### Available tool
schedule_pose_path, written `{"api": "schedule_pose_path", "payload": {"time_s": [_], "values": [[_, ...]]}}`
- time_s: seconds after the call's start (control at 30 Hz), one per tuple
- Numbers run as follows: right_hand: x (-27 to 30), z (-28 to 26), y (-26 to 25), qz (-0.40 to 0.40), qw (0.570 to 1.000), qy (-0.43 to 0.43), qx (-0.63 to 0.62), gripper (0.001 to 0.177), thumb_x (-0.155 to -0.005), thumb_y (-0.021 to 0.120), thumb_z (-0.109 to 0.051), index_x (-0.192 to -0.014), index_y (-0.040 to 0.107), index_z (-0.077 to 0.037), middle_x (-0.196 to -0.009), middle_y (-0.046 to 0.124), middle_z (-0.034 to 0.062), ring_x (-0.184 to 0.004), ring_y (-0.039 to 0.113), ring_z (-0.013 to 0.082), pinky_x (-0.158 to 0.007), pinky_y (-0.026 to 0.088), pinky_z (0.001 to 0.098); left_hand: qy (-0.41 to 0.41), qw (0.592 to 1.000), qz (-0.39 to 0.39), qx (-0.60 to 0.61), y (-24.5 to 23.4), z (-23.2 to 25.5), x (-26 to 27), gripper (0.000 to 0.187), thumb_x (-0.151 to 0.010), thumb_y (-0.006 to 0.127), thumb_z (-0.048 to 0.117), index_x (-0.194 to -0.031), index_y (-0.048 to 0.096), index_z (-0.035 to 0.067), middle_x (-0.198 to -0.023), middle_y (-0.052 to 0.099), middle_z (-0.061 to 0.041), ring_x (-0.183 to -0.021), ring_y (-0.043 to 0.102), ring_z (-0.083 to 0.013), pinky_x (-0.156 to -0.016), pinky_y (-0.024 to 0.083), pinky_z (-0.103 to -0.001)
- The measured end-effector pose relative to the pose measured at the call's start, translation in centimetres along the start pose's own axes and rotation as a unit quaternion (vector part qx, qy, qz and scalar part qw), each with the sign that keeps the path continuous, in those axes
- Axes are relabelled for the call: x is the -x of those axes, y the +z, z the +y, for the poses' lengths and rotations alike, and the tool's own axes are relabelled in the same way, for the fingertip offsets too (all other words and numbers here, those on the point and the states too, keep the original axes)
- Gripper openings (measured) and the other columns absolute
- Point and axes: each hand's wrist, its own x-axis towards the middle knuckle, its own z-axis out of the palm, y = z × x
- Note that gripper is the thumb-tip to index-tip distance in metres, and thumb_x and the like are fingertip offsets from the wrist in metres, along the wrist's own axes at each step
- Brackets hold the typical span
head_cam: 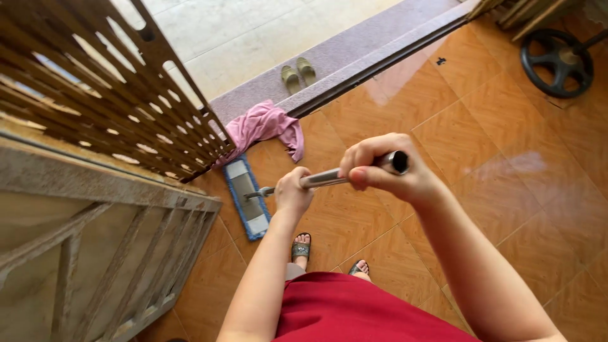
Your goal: Mopping a tiled floor in an entryway area using a flat mop.
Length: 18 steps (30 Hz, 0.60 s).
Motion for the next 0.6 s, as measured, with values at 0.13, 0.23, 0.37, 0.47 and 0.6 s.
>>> {"api": "schedule_pose_path", "payload": {"time_s": [0.13, 0.23, 0.37, 0.47, 0.6], "values": [[-0.2, 2.4, 4.0, 0.004, 0.997, -0.012, -0.07, 0.028, -0.096, 0.074, -0.017, -0.079, 0.057, -0.003, -0.078, 0.063, 0.0095, -0.085, 0.065, 0.0224, -0.083, 0.055, 0.0389, -0.038, 0.998, 0.051, -0.005, -1.8, -5.0, 0.9, 0.025, -0.074, 0.074, 0.01, -0.098, 0.073, 0.017, -0.095, 0.075, -0.013, -0.093, 0.07, -0.0352, -0.082, 0.055, -0.046], [1.8, 3.8, 5.3, 0.066, 0.984, -0.054, -0.158, 0.029, -0.098, 0.072, -0.021, -0.084, 0.054, -0.003, -0.081, 0.059, 0.0092, -0.082, 0.06, 0.0214, -0.089, 0.053, 0.0401, 0.012, 0.998, -0.013, 0.066, -2.0, -5.6, 1.2, 0.039, -0.075, 0.071, 0.007, -0.112, 0.072, 0.018, -0.087, 0.072, -0.012, -0.088, 0.071, -0.03, -0.085, 0.058, -0.04], [3.7, 3.4, 3.4, 0.169, 0.964, -0.05, -0.202, 0.03, -0.101, 0.061, -0.022, -0.08, 0.052, -0.003, -0.074, 0.054, 0.008, -0.071, 0.051, 0.0197, -0.081, 0.046, 0.0388, 0.074, 0.988, -0.111, 0.077, 0.0, -3.3, 0.0, 0.043, -0.078, 0.07, 0.006, -0.119, 0.073, 0.02, -0.097, 0.073, -0.009, -0.094, 0.071, -0.0277, -0.086, 0.056, -0.039], [4.8, 0.8, 0.8, 0.228, 0.959, -0.014, -0.165, 0.029, -0.1, 0.055, -0.018, -0.075, 0.051, -0.003, -0.069, 0.052, 0.0083, -0.067, 0.048, 0.0199, -0.077, 0.045, 0.039, 0.092, 0.985, -0.136, 0.057, 2.7, -0.1, -1.1, 0.036, -0.082, 0.07, 0.007, -0.116, 0.076, 0.02, -0.102, 0.074, -0.008, -0.099, 0.07, -0.0282, -0.089, 0.055, -0.039], [4.6, -3.1, -0.8, 0.254, 0.963, 0.019, -0.091, 0.026, -0.097, 0.053, -0.013, -0.073, 0.051, -0.003, -0.067, 0.052, 0.0089, -0.066, 0.049, 0.019, -0.077, 0.046, 0.0383, 0.141, 0.974, -0.13, 0.117, 4.9, 4.3, -3.1, 0.03, -0.086, 0.071, 0.008, -0.113, 0.077, 0.019, -0.106, 0.075, -0.007, -0.101, 0.071, -0.0286, -0.088, 0.055, -0.039]]}}
